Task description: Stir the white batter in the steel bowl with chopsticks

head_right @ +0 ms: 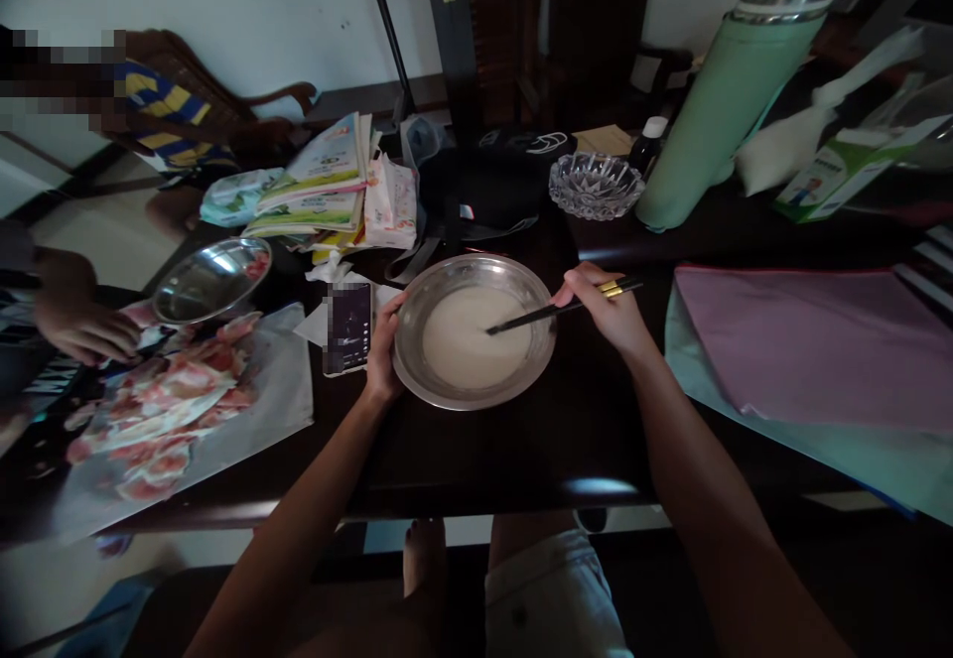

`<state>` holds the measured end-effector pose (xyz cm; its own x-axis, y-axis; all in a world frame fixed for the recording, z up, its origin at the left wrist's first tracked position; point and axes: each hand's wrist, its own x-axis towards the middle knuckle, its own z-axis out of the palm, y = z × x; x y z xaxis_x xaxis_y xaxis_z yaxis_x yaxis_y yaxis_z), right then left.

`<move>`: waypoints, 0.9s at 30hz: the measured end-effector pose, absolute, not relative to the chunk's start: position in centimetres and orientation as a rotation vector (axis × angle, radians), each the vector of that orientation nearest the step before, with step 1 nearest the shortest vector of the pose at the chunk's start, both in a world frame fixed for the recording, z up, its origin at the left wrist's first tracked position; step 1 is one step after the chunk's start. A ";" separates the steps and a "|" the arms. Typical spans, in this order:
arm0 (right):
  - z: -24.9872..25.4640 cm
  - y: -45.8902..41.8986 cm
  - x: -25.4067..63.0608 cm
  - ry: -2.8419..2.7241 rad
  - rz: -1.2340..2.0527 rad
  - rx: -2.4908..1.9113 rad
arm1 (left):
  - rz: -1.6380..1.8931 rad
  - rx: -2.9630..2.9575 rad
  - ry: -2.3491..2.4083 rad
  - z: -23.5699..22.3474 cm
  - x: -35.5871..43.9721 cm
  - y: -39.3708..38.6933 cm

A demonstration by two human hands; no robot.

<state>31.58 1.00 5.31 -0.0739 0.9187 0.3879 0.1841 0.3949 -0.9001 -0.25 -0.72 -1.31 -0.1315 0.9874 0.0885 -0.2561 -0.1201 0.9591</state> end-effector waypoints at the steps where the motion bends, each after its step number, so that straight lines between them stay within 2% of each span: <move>1: 5.4 0.9 31.6 -1.541 0.865 -1.005 | 1.485 1.019 1.040 -1.3 -0.3 -0.7; 6: 5.5 0.7 31.0 -1.725 0.921 -0.964 | 1.500 1.037 1.047 -1.2 -0.3 -0.7; 10: 5.6 0.8 31.3 -1.605 0.841 -0.984 | 1.502 1.037 1.038 -1.3 -0.2 -0.7; 15: 5.6 0.7 31.1 -1.695 0.933 -0.956 | 1.485 1.028 1.039 -1.3 -0.2 -0.7; 20: 5.5 0.8 31.2 -1.662 0.807 -0.980 | 1.497 1.013 1.045 -1.2 -0.2 -0.7; 23: 5.5 0.8 31.6 -1.560 0.863 -0.974 | 1.484 0.994 1.057 -1.2 -0.2 -0.7; 27: 5.5 0.6 31.2 -1.710 0.960 -0.931 | 1.500 1.013 1.054 -1.2 -0.2 -0.8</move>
<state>31.17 0.60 5.51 -0.2771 0.8937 0.3529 0.1639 0.4058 -0.8991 -0.18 -0.75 -1.22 -0.1488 0.9853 0.0838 -0.2551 -0.1202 0.9594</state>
